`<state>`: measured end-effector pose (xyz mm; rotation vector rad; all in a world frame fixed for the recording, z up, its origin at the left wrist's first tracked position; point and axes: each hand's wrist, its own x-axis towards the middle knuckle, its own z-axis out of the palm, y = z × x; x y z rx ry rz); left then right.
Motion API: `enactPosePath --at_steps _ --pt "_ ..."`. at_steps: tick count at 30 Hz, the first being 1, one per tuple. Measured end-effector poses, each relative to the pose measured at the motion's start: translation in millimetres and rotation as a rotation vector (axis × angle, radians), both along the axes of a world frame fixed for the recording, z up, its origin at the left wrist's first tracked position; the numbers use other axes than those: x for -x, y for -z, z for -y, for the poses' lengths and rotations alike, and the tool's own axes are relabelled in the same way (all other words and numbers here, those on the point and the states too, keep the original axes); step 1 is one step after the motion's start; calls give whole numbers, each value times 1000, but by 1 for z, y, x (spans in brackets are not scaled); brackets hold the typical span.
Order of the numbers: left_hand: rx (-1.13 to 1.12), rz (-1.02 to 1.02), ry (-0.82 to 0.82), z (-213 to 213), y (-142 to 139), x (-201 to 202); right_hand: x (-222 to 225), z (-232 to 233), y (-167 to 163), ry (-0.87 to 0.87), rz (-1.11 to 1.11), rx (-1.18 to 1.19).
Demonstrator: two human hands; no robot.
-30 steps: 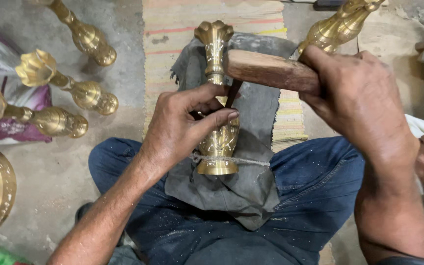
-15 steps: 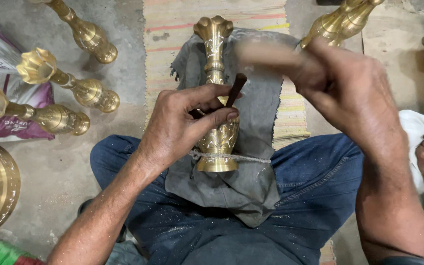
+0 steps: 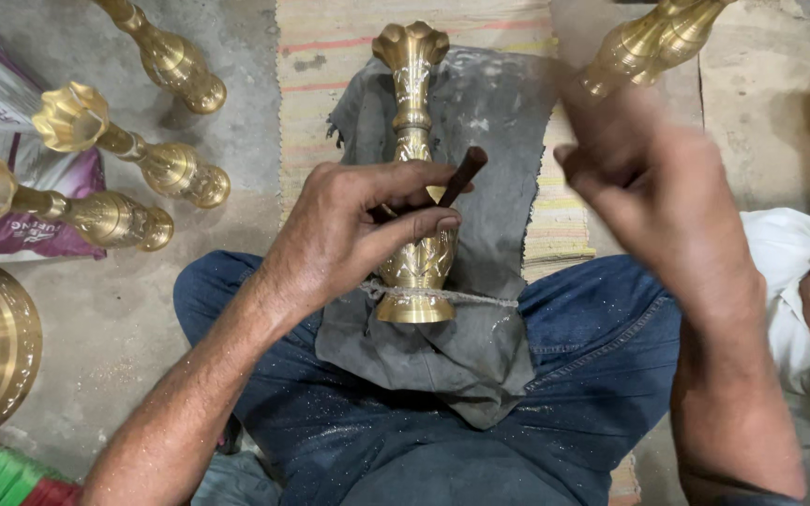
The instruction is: The person sits on the floor and uses a chisel and wooden mallet to engrave a decorative pattern into a brass lamp base. They repeatedly strike the chisel to create fine lines and shapes on the metal surface.
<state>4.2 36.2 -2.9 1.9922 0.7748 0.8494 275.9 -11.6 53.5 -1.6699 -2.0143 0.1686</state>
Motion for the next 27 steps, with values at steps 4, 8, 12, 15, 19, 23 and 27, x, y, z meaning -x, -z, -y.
enactPosePath --at_steps 4,8,12,15,19,23,27 --pt "-7 -48 30 0 -1 0 7 7 5 117 -6 -23" --pt "-74 -16 72 -3 -1 -1 14 15 9 -67 372 -243" --pt "-85 -66 101 -7 -2 0 19 24 21 146 -123 -144" --pt "-71 0 158 -7 -5 3 18 31 34 141 26 -203" --pt "-100 -75 164 -6 -8 4 9 40 51 179 13 -192" --pt "-136 -93 203 -9 -11 2 7 40 72 143 -74 -348" --pt "-206 -98 351 -10 -17 0 10 40 94 111 -112 -672"
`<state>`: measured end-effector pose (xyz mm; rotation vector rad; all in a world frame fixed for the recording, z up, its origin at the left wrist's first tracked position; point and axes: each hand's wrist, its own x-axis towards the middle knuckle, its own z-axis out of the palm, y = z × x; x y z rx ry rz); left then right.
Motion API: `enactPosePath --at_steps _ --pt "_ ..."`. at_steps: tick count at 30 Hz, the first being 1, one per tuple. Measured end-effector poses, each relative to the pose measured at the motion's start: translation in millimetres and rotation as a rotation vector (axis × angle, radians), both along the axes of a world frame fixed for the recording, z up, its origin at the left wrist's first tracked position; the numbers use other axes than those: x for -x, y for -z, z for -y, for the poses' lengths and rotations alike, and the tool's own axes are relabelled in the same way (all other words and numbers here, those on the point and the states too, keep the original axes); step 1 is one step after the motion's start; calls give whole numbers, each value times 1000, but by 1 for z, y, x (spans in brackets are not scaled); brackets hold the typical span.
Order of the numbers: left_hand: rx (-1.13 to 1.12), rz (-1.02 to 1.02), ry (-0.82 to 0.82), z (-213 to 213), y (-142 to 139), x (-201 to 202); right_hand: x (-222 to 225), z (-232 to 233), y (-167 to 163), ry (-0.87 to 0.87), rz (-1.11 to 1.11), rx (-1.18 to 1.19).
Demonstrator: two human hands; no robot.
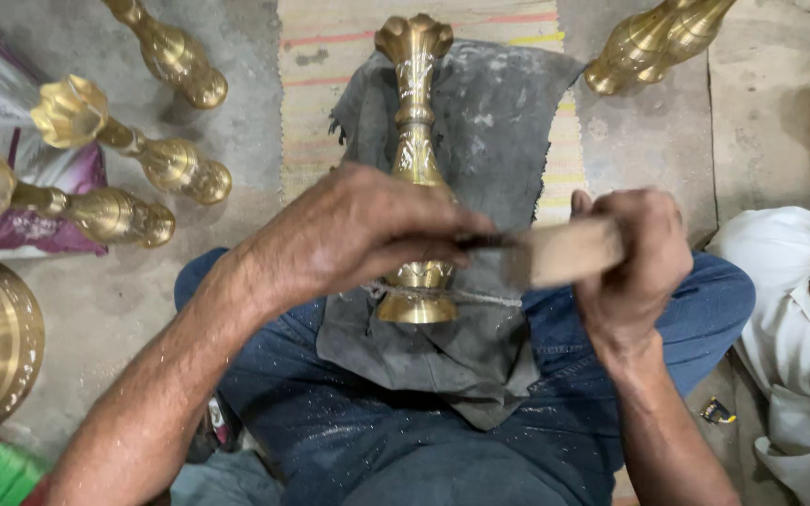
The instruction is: The person sits on the floor and uses a chisel and wooden mallet to engrave a decorative pattern into a brass lamp base. They repeatedly strike the chisel to create fine lines and shapes on the metal surface.
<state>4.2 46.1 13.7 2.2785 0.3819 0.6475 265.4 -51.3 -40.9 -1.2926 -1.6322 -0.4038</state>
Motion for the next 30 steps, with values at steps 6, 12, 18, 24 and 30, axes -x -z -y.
enactPosePath --at_steps 6,12,18,24,30 --pt "-58 -260 -44 9 -7 -4 -10 8 19 38 74 106" --pt "-13 -31 5 1 2 1 -16 13 29 -19 0 163" --pt "74 157 -34 -12 22 9 -15 13 18 -15 -238 170" --pt "63 137 -61 -11 28 10 -13 5 4 -69 -249 160" --pt "51 112 -17 -4 20 6 -12 4 -12 25 66 219"
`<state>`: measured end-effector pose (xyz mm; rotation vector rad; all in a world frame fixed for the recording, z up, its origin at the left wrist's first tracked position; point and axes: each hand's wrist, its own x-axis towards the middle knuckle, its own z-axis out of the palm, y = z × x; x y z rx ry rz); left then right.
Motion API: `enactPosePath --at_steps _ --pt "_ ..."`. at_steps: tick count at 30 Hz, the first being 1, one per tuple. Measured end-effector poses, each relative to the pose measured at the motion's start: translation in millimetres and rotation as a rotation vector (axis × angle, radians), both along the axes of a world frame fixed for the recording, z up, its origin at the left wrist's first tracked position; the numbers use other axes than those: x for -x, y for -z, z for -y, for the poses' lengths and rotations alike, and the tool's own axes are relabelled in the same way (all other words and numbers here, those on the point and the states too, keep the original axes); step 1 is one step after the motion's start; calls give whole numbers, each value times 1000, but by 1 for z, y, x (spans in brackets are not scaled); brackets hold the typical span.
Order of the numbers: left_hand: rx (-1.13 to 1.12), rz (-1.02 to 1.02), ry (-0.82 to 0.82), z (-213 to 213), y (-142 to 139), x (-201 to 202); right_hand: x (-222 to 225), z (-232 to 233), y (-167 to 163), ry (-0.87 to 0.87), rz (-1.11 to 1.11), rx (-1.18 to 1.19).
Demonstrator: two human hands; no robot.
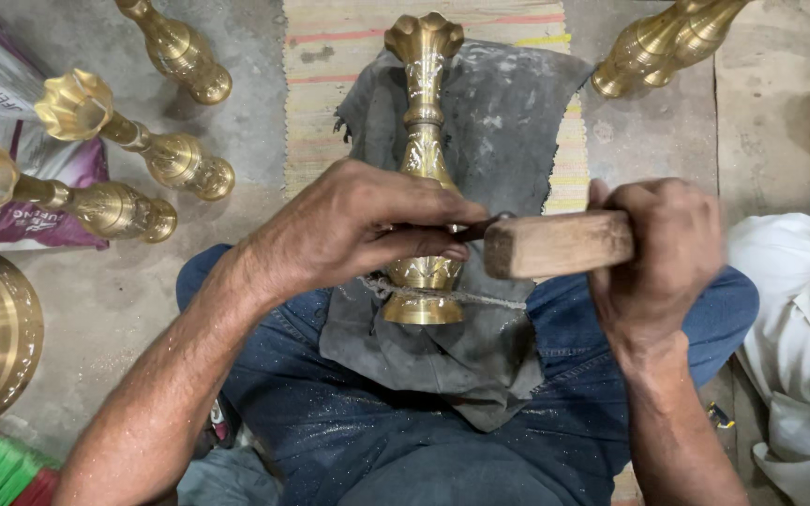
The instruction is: The person sits on the floor and uses a chisel and wooden mallet to engrave a decorative pattern into a brass lamp base. They repeatedly strike the chisel to create fine lines and shapes on the metal surface.
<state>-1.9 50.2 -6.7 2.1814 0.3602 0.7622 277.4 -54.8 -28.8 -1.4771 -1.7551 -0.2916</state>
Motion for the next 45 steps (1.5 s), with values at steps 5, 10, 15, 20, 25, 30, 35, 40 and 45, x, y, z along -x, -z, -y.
enactPosePath --at_steps 5,10,15,20,25,30,35,40,45 --pt "-41 -88 -113 12 -9 0 6 -6 -38 -126 -61 94" --pt "56 45 -253 21 -7 1 22 -18 -84 -55 -75 310" --pt "270 163 -610 46 10 0 36 -46 -127 -101 599 279" --pt "425 371 -775 60 26 -17 51 -77 -159 -195 1008 206" --pt "479 541 -837 70 36 -27 68 -87 -177 -250 1043 249" --pt "497 671 -818 76 47 -30 79 -86 -189 -453 865 123" --pt "413 597 -878 79 53 -27 83 -81 -186 -341 1026 182" --pt "529 595 -737 68 45 -19 74 -86 -177 -334 1043 76" --pt "613 505 -635 60 30 -11 59 -89 -166 -306 910 200"
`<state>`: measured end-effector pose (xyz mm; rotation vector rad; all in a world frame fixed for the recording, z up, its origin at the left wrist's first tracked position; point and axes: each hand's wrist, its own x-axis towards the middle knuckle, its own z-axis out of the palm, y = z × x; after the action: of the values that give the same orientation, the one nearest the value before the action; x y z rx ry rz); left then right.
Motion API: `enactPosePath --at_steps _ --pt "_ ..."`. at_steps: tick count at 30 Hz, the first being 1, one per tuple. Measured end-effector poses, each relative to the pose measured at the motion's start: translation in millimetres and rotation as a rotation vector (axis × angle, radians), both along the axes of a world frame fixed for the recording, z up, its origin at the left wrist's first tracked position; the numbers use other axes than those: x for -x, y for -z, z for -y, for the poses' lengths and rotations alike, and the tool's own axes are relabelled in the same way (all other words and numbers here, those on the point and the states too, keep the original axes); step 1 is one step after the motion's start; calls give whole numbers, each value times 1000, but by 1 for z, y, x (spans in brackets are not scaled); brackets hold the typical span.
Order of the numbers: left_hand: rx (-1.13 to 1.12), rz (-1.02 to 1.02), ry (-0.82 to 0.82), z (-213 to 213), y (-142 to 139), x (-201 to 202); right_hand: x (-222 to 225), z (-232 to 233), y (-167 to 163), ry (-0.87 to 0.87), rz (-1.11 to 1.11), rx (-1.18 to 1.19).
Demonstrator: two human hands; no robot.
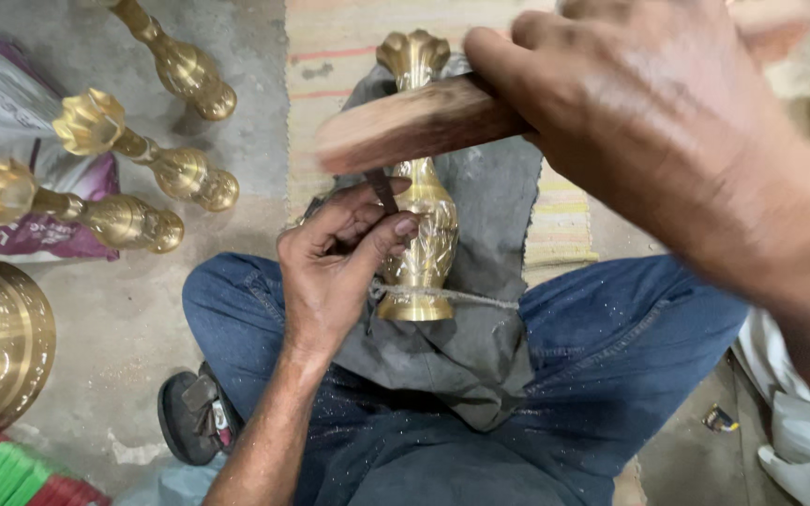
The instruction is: The person sits on the floor and uses a chisel and wooden mallet to engrave a decorative pattern into a brass lamp base. They repeatedly strike the chisel to create fine lines and shapes on the metal surface.
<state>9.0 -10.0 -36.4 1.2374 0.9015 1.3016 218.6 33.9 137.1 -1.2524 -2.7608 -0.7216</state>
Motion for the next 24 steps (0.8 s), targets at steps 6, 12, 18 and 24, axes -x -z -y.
enactPosePath --at_steps 6,12,18,24 --pt "-250 -282 -119 8 -12 -9 -15 10 21 115 -175 128" --pt "-155 -449 -96 1 -16 -5 -29 18 42 -9 -245 -28" --pt "-203 -468 -51 -7 -22 -1 -43 21 49 102 -148 -133" --pt "-216 -491 -25 -5 -26 0 -54 16 53 125 -771 244"
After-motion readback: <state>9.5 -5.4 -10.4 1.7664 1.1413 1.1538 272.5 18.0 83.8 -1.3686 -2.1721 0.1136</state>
